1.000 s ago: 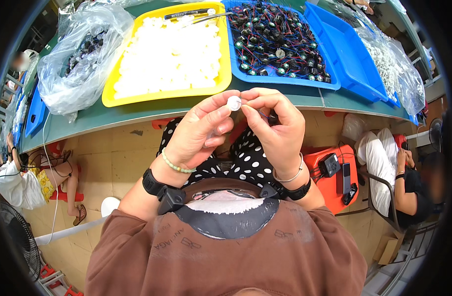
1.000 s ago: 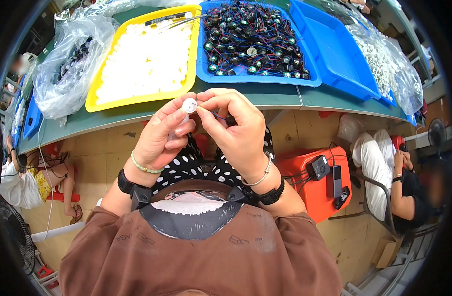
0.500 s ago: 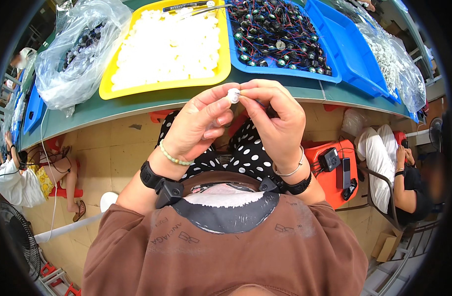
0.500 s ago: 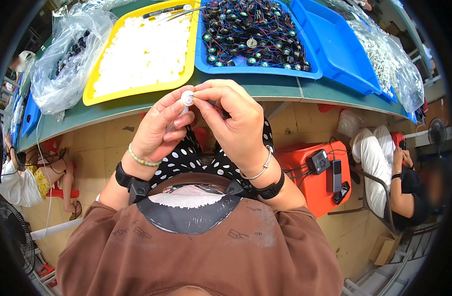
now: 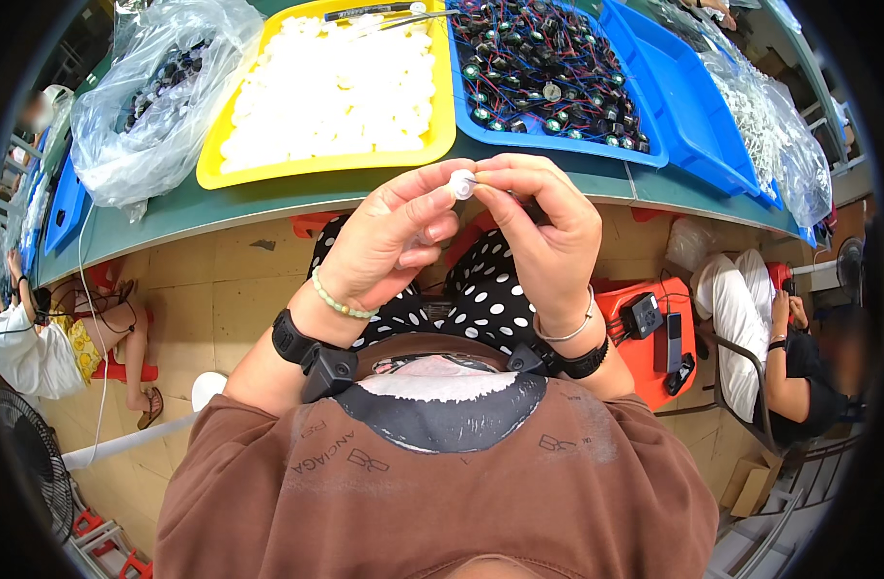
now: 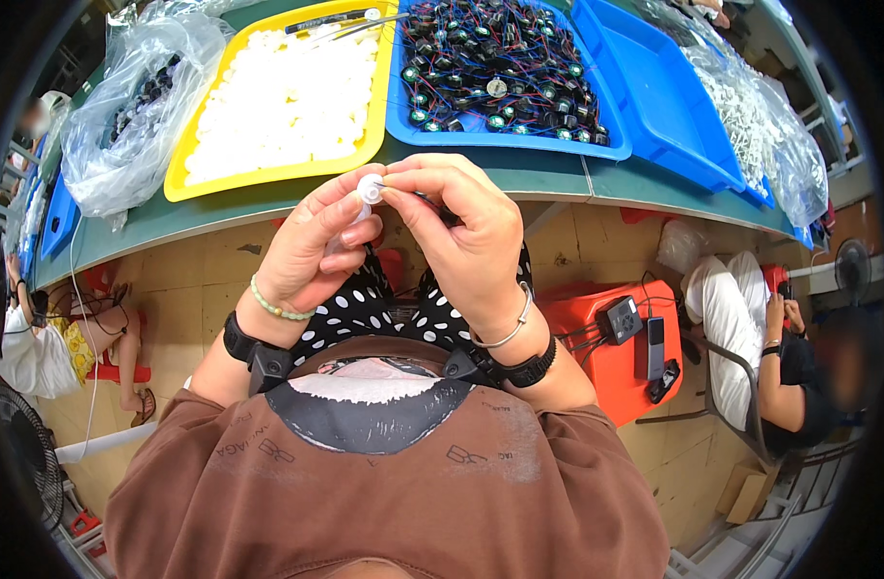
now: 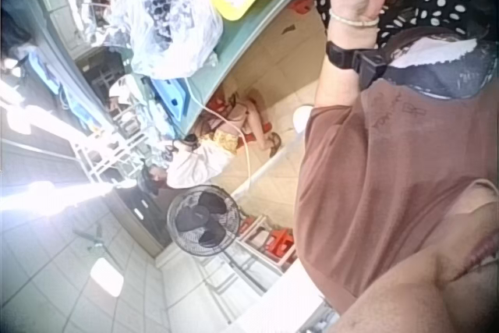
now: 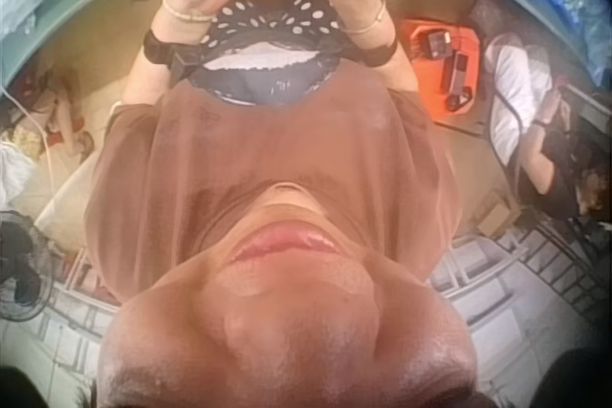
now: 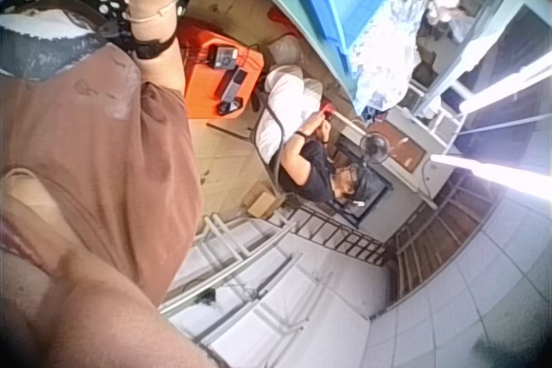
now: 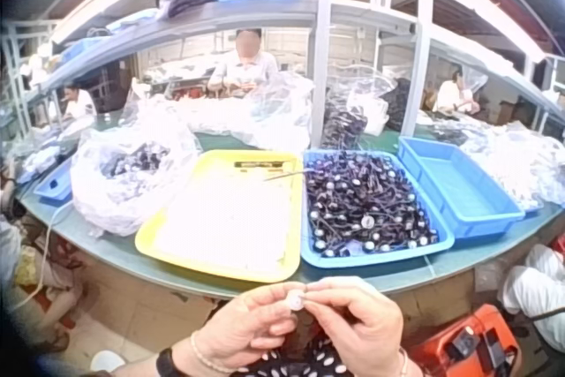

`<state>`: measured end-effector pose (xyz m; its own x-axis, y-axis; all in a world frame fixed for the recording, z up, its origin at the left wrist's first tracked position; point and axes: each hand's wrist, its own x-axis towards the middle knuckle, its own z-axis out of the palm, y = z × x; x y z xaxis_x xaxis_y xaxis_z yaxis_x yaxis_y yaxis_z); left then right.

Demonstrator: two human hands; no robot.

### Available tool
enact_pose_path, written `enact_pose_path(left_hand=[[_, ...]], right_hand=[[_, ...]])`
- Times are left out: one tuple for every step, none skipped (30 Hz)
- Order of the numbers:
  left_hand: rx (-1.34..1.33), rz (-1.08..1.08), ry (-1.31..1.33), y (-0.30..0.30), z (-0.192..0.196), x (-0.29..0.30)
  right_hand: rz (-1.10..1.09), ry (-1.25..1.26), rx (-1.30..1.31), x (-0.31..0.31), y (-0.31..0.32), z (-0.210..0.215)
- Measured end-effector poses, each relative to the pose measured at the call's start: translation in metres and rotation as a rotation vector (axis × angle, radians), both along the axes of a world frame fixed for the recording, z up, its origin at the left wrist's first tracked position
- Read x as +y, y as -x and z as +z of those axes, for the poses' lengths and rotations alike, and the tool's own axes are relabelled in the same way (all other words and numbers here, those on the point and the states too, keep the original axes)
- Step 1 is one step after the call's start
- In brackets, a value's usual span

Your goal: The recorder is assembling small electronic components, specifically inserting small black cylindrical parts into white plastic housings.

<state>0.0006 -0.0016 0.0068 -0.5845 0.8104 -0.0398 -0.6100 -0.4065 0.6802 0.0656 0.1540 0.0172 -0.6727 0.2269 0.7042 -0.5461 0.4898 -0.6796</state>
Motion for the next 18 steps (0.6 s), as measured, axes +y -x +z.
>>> enact_pose_path(left_hand=[[0.0,0.002,-0.001,-0.001,0.0,0.0],[0.013,0.012,0.015,-0.002,0.001,0.001],[0.025,0.023,0.031,-0.002,0.002,0.002],[0.025,0.024,0.03,-0.002,0.001,0.002],[0.017,0.026,0.02,-0.002,0.0,0.002],[0.009,0.027,0.01,-0.002,0.0,0.001],[0.009,0.028,0.009,-0.001,0.001,0.0],[0.008,0.032,0.012,-0.001,0.002,-0.001],[0.007,0.035,0.015,-0.001,0.003,-0.002],[0.007,0.036,0.014,-0.001,0.002,-0.002],[0.02,0.026,0.007,-0.001,0.002,-0.001],[0.032,0.015,0.0,-0.002,0.002,-0.001],[0.032,0.017,-0.001,-0.002,0.001,-0.001],[0.028,0.022,0.003,-0.003,0.001,0.0],[0.025,0.027,0.007,-0.003,0.0,0.001],[0.024,0.027,0.007,-0.003,0.0,0.0],[0.022,0.036,0.002,-0.003,0.001,0.0],[0.019,0.045,-0.002,-0.003,0.001,-0.001]], right_hand=[[0.002,-0.001,0.0,0.0,0.0,0.0],[-0.005,-0.007,0.001,0.001,0.0,-0.001],[-0.012,-0.014,0.001,0.001,0.0,-0.001],[-0.011,-0.015,0.001,0.0,0.0,-0.001],[-0.022,-0.039,0.013,-0.001,0.0,0.0],[-0.034,-0.064,0.025,-0.002,-0.001,0.001],[-0.033,-0.065,0.025,-0.003,-0.003,0.003],[-0.034,-0.047,-0.006,-0.005,-0.005,0.006],[-0.036,-0.029,-0.038,-0.006,-0.006,0.007],[-0.035,-0.03,-0.038,-0.006,-0.005,0.005],[-0.027,-0.023,-0.004,-0.005,-0.003,0.001],[-0.019,-0.015,0.031,-0.005,-0.002,-0.002],[-0.018,-0.015,0.03,-0.004,-0.001,-0.001],[-0.025,-0.071,0.059,-0.003,0.001,-0.001],[-0.033,-0.127,0.087,-0.003,0.001,0.0],[-0.032,-0.127,0.086,-0.004,-0.001,0.002],[-0.031,-0.09,0.021,-0.008,-0.004,0.006],[-0.029,-0.053,-0.045,-0.009,-0.005,0.008]])
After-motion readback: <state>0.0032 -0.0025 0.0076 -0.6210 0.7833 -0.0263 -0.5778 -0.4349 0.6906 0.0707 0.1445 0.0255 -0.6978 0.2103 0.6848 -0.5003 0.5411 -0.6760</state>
